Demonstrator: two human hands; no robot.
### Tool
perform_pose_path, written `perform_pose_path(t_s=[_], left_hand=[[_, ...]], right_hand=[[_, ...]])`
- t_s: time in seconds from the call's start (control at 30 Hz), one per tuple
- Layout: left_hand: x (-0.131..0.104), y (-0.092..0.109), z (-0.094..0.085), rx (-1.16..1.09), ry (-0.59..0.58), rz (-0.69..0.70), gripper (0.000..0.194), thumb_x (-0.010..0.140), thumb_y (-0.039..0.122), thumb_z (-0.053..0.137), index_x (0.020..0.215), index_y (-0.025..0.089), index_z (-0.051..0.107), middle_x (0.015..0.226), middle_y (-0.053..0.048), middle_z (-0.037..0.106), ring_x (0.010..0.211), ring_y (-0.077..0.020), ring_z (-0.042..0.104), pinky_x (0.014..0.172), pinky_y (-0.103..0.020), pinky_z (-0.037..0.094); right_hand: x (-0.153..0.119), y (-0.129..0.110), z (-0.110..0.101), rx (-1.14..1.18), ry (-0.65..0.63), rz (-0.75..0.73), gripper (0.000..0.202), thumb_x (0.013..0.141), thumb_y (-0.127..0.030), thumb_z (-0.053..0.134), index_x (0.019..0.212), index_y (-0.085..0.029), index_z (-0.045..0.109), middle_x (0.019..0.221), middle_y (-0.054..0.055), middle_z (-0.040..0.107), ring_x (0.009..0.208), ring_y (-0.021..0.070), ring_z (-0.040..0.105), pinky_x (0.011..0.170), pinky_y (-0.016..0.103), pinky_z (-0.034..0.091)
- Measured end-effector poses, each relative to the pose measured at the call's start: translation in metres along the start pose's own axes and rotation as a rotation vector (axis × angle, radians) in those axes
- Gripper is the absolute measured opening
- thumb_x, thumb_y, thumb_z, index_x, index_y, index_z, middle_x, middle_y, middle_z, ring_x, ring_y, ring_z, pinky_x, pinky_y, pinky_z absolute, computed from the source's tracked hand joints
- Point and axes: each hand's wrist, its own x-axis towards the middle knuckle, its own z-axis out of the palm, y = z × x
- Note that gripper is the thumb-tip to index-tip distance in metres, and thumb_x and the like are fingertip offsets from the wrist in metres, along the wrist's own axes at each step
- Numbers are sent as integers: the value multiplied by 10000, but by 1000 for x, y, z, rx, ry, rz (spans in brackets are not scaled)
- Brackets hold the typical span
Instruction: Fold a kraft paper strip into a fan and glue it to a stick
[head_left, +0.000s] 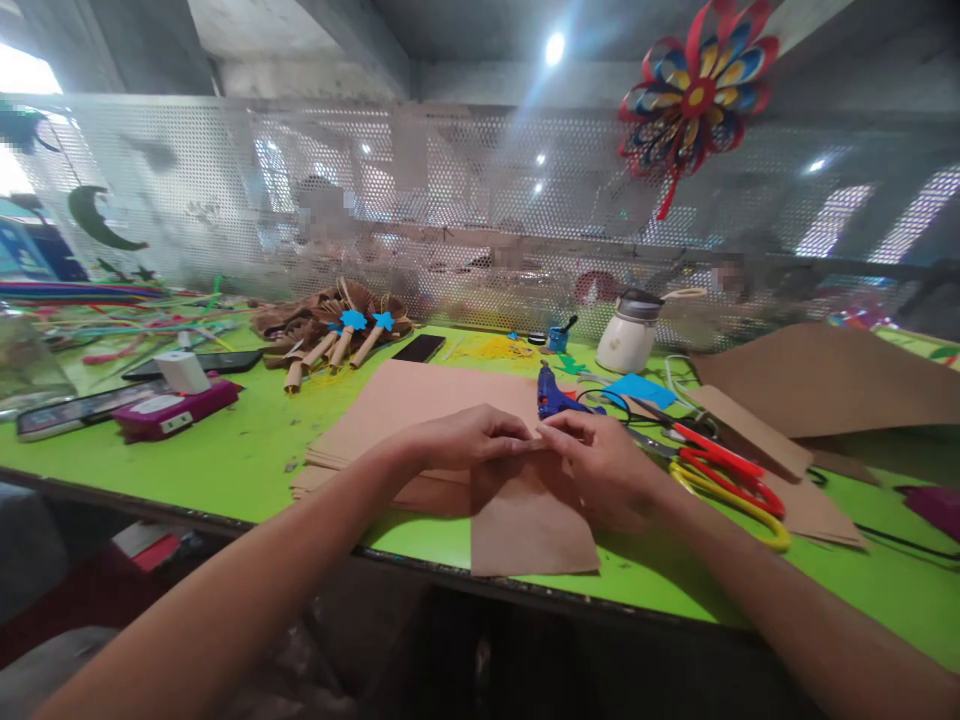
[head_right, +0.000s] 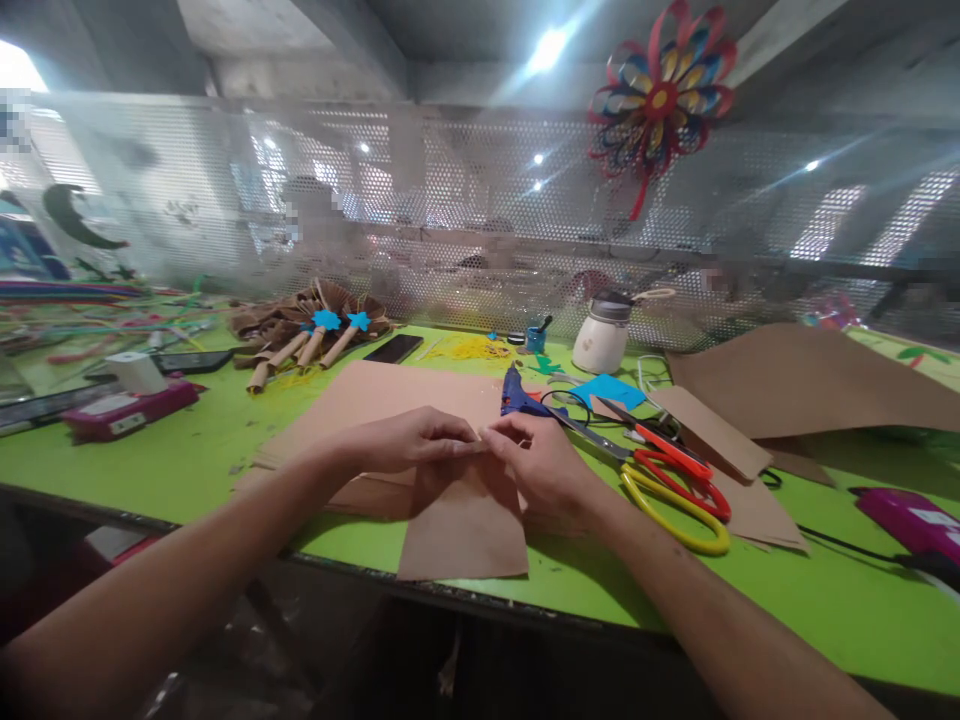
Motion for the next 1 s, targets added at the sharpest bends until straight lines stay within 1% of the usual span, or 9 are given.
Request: perform_pose_path(t_s=[0.07,0.2,0.33,0.43,0.57,0.67,0.83,0.9,1.0], left_hand=[[1,1,2,60,15,11,320,872,366,411,956,125,604,816,-28,595,719,-122,497,646,-222,373],[1,3,5,136,45,7,300,883,345,396,968,135,594,855,-40,619,746,-129,527,659,-225,386],[-1,4,9,209,103,-14,271,869,349,428,977,160,590,868,-35,632,748,-134,540,644,-225,383],[-3,5,11,262,149,-11,253,865,351,438,981,182,587,873,-27,641,733,-131,548,621,-217,374],[-3,7,12,458,218,-36,267,870,370,421,948,189,601,790,-34,639,637,-131,533,548,-215,334],[-3,7,12,565,236,-38,290,873,381,406,900,175,608,696,-32,612,562,-124,503,509,-216,306],[-2,6,13,544,227,-21,257,882,327,398,898,173,603,707,-27,612,574,-115,501,513,-211,307],[-2,6,12,493,217,-15,253,886,319,392,891,171,598,715,-21,613,580,-109,497,523,-208,313],[-1,6,11,368,182,-7,270,894,324,373,895,163,590,761,-20,621,629,-106,508,565,-204,343]], right_hand=[[-1,-2,1,39,-38,27,266,772,-405,575,803,-157,664,773,39,661,702,170,571,608,267,434],[-1,-4,1,152,-3,91,246,688,-384,664,737,-143,668,716,39,653,659,162,559,574,262,429],[0,-1,-2,314,6,143,260,633,-390,714,715,-150,663,686,41,649,622,159,564,556,272,438],[0,0,-3,360,16,156,263,611,-393,733,711,-161,663,676,45,652,617,164,572,553,283,446],[-1,-2,-6,348,42,145,250,614,-401,729,695,-175,661,668,40,649,620,168,579,552,288,451],[0,-2,-9,375,49,140,257,597,-393,741,699,-173,658,671,29,644,624,158,575,574,289,451],[1,-1,-9,417,84,164,254,567,-369,763,669,-164,653,656,18,625,611,138,550,574,278,435],[1,0,-8,435,102,163,234,569,-357,762,650,-166,654,647,14,622,613,136,549,584,278,438],[1,1,-8,466,81,172,220,573,-352,760,656,-169,670,662,14,630,627,139,556,616,288,443]])
